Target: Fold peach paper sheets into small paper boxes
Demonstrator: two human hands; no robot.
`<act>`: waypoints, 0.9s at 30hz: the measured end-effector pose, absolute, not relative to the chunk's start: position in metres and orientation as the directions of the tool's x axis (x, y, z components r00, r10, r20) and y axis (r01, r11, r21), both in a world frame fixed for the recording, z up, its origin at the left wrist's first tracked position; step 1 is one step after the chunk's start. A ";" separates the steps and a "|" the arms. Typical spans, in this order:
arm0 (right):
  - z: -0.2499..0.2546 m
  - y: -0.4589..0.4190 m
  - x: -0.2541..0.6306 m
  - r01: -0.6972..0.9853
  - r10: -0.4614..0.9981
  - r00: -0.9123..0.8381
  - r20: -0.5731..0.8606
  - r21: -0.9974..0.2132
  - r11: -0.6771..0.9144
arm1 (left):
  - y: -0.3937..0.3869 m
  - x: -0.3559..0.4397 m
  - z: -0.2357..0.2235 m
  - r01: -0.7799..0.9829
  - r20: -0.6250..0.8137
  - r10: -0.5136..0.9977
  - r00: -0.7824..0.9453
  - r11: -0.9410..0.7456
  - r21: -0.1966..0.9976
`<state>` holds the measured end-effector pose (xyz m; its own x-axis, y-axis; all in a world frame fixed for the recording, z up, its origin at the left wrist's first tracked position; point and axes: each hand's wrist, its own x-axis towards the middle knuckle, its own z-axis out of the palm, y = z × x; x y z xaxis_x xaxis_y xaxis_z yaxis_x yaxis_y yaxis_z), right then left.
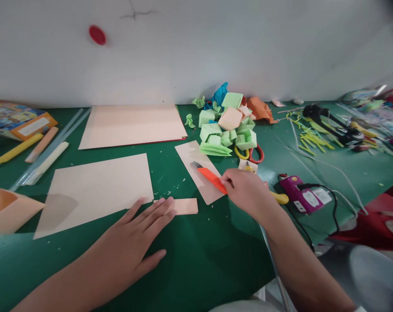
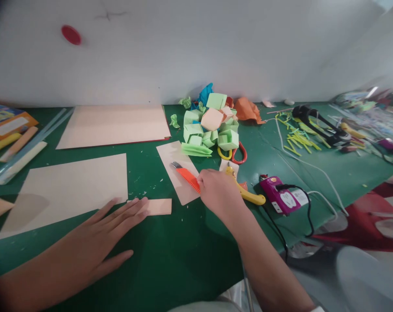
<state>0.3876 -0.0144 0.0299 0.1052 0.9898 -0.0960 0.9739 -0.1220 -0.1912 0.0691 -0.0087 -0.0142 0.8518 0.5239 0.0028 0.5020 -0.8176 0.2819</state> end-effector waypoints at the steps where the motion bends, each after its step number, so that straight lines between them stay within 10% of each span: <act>1: 0.030 -0.014 0.387 0.975 0.989 0.106 -0.099 -0.184 -0.123 | -0.009 0.069 -0.014 0.501 0.002 0.523 0.852 -0.819 0.279; 27: 0.019 -0.012 0.377 0.997 0.994 0.075 -0.080 -0.017 -0.076 | -0.009 0.067 -0.019 0.495 0.011 0.508 0.862 -0.845 0.204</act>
